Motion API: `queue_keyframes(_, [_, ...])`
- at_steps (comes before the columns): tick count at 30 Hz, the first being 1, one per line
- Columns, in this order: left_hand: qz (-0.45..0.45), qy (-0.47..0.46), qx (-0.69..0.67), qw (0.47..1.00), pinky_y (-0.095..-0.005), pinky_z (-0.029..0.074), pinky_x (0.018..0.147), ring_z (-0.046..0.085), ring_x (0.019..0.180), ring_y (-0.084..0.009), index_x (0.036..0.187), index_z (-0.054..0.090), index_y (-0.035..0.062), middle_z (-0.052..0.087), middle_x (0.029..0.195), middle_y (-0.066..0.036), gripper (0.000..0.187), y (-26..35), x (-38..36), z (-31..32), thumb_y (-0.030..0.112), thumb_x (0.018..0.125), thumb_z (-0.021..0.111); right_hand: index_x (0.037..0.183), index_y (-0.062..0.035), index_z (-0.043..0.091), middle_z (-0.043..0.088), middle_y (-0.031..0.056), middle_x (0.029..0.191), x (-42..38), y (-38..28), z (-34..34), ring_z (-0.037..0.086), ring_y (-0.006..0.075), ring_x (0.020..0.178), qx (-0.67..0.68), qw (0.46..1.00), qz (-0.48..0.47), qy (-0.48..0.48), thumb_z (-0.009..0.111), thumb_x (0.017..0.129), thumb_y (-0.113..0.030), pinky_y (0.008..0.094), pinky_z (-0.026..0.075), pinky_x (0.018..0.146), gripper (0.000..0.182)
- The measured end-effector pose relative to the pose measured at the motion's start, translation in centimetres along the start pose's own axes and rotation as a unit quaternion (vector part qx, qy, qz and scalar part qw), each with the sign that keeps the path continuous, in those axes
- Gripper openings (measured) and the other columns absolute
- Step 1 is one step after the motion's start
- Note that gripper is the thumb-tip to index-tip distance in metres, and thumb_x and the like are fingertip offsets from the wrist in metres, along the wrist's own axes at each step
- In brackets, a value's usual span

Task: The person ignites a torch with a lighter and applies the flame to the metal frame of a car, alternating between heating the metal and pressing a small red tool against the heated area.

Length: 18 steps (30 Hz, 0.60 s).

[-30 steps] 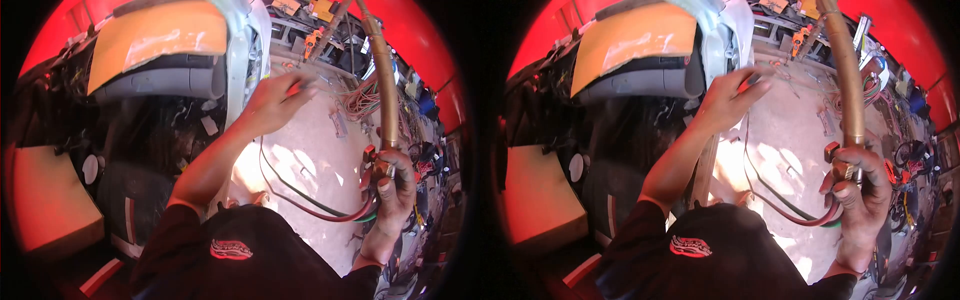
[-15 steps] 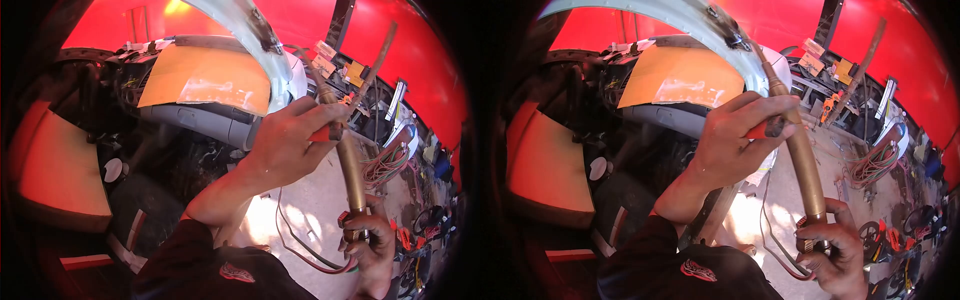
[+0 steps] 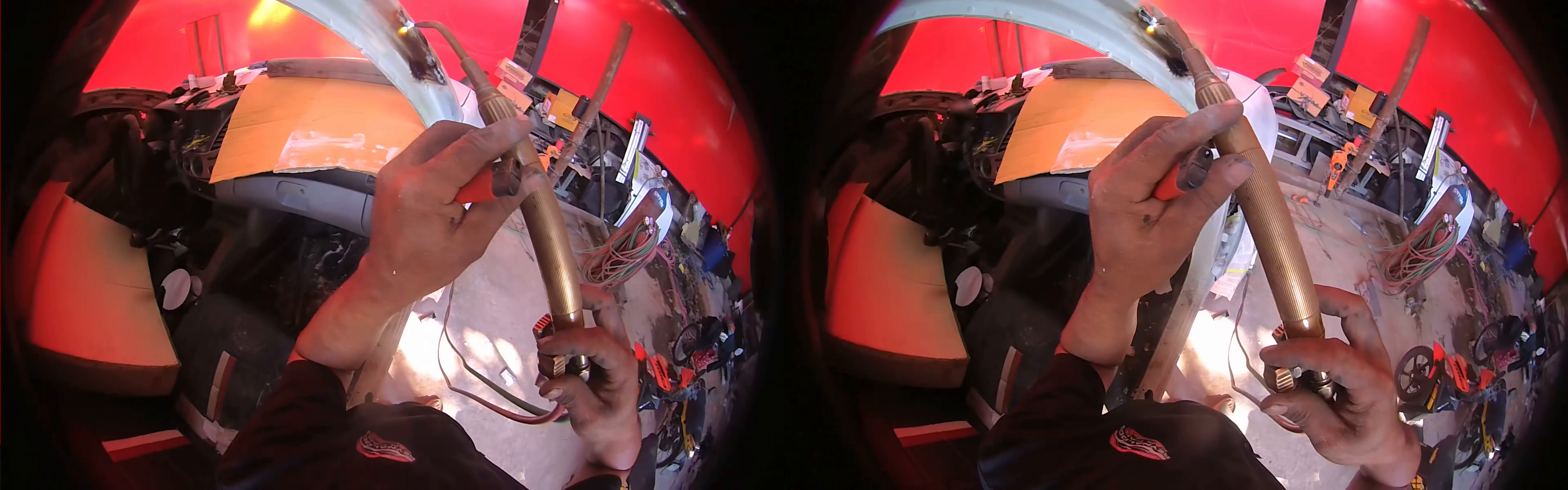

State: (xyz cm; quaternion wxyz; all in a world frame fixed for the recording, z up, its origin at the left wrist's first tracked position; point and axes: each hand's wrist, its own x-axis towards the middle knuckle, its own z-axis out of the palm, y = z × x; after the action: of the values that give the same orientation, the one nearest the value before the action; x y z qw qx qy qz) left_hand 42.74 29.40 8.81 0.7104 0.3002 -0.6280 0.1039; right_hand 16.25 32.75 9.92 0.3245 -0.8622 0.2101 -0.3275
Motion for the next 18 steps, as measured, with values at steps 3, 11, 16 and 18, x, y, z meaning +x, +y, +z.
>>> queue_keyframes(3, [0.004,0.007,0.007,1.0,-0.0252,0.053,0.078,0.065,0.087,-0.0117,0.129,0.072,0.001,0.073,0.1,-0.009,0.043,-0.2,0.0,-0.1,0.003,0.087,0.083,0.114,-0.0031,0.075,0.054,0.022,0.136,0.3,0.2,0.2,0.069,0.0254,0.104,0.007,1.0,-0.009,0.001,0.093,0.076,-0.015,0.0339,0.057,0.087,0.044])
queue_keyframes(11, [-0.007,0.005,0.017,1.0,-0.0262,0.054,0.08,0.067,0.089,-0.0123,0.128,0.072,0.0015,0.074,0.103,-0.01,0.041,-0.5,0.1,-0.4,0.004,0.089,0.082,0.116,-0.0036,0.074,0.055,0.0212,0.135,0.7,0.3,0.9,0.069,0.0241,0.103,0.009,1.0,0.002,0.01,0.092,0.078,-0.015,0.0332,0.057,0.086,0.044])
queue_keyframes(16, [-0.012,0.007,0.006,1.0,-0.0263,0.054,0.081,0.067,0.089,-0.012,0.128,0.072,0.0018,0.074,0.104,-0.009,0.04,-0.9,0.0,-0.4,0.004,0.089,0.081,0.113,-0.0027,0.073,0.053,0.0174,0.133,1.1,0.6,1.1,0.066,0.0187,0.092,-0.003,1.0,-0.005,0.013,0.091,0.079,-0.025,0.0305,0.055,0.076,0.044])
queue_keyframes(18, [-0.017,0.006,0.003,1.0,-0.0261,0.054,0.081,0.067,0.089,-0.0118,0.129,0.072,0.0018,0.074,0.104,-0.009,0.04,-1.0,-0.1,-0.3,0.004,0.089,0.081,0.111,-0.0022,0.072,0.053,0.0157,0.132,1.0,0.7,1.3,0.064,0.0164,0.088,0.001,1.0,-0.002,0.021,0.091,0.08,-0.029,0.0292,0.053,0.072,0.045])
